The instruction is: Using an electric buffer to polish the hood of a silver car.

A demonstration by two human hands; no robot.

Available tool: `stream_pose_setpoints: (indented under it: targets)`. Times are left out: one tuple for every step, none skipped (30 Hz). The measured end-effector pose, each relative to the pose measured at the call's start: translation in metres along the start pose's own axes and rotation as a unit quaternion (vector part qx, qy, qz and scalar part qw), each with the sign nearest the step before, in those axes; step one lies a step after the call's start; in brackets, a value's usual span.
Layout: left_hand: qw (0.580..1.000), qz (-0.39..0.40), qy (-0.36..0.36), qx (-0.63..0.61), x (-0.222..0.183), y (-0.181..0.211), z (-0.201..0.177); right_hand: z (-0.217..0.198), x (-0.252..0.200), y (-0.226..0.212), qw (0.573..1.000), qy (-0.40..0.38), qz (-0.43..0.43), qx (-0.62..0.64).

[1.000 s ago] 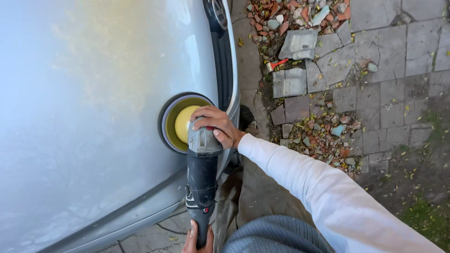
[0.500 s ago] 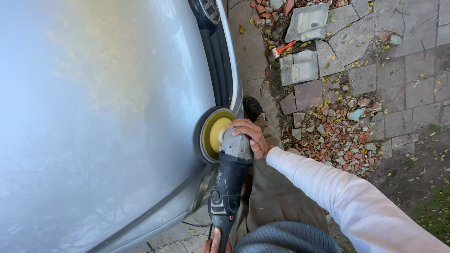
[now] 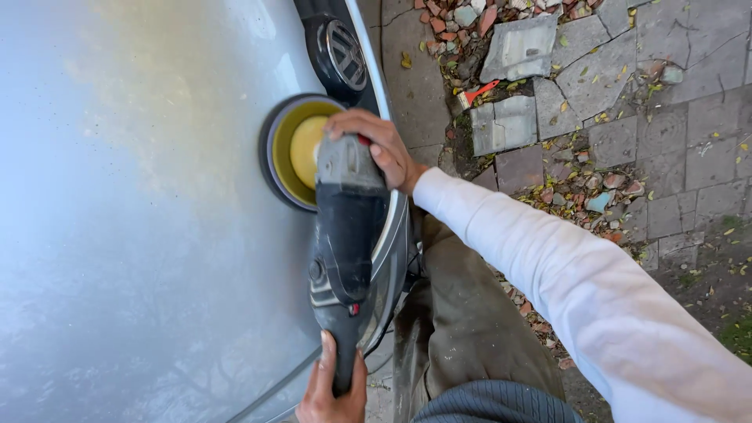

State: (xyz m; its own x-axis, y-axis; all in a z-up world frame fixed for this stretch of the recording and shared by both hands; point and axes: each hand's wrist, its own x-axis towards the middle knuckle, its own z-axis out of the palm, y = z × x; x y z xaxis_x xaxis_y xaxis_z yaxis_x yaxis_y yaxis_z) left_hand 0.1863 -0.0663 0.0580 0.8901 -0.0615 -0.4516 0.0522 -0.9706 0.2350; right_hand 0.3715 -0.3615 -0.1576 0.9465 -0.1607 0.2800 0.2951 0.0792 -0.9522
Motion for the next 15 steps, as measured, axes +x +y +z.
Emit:
stream_pose_setpoints:
  targets:
    - [1.000, -0.015, 0.010, -0.025, 0.021, 0.024, -0.016, -0.002, 0.019, 0.006, 1.000, 0.005, -0.022, 0.001]
    - [0.998, -0.029, 0.020, -0.049, 0.041, 0.048, -0.032, -0.003, 0.038, 0.011, 0.999, 0.010, -0.044, 0.001]
    - [0.998, -0.029, 0.018, -0.049, 0.053, 0.055, -0.039, -0.006, 0.053, 0.009, 0.999, 0.011, -0.042, 0.000]
    - [0.998, -0.031, 0.021, -0.056, 0.064, 0.062, -0.046, -0.010, 0.068, 0.007, 0.998, 0.002, -0.058, -0.006]
    - [0.997, -0.032, 0.026, -0.062, 0.075, 0.070, -0.054, -0.013, 0.084, 0.003, 0.997, -0.006, -0.076, -0.011]
    - [0.997, -0.031, 0.025, -0.062, 0.081, 0.074, -0.056, -0.015, 0.091, 0.003, 0.997, -0.005, -0.076, -0.012]
    - [0.997, -0.048, 0.026, -0.060, 0.086, 0.077, -0.061, -0.013, 0.097, 0.002, 0.997, 0.000, -0.081, -0.007]
    - [0.996, -0.065, 0.026, -0.058, 0.091, 0.079, -0.067, -0.010, 0.103, 0.001, 0.996, 0.005, -0.086, -0.003]
    - [0.996, -0.062, 0.028, -0.055, 0.088, 0.076, -0.066, -0.008, 0.102, 0.003, 0.996, 0.009, -0.089, -0.002]
    - [0.996, -0.072, 0.023, -0.054, 0.085, 0.073, -0.065, -0.005, 0.099, 0.005, 0.996, 0.007, -0.092, 0.002]
    - [0.995, -0.083, 0.017, -0.054, 0.080, 0.071, -0.064, -0.002, 0.096, 0.006, 0.996, 0.003, -0.094, 0.007]
    - [0.995, -0.083, 0.018, -0.052, 0.072, 0.067, -0.061, 0.001, 0.091, 0.004, 0.995, 0.005, -0.095, 0.008]
    - [0.995, -0.074, 0.024, -0.059, 0.063, 0.060, -0.058, 0.004, 0.083, 0.003, 0.995, 0.003, -0.095, 0.013]
    - [0.995, -0.065, 0.030, -0.067, 0.053, 0.054, -0.054, 0.008, 0.074, 0.000, 0.995, 0.000, -0.096, 0.019]
    - [0.995, -0.062, 0.033, -0.067, 0.042, 0.042, -0.048, 0.012, 0.061, -0.003, 0.995, 0.001, -0.100, 0.018]
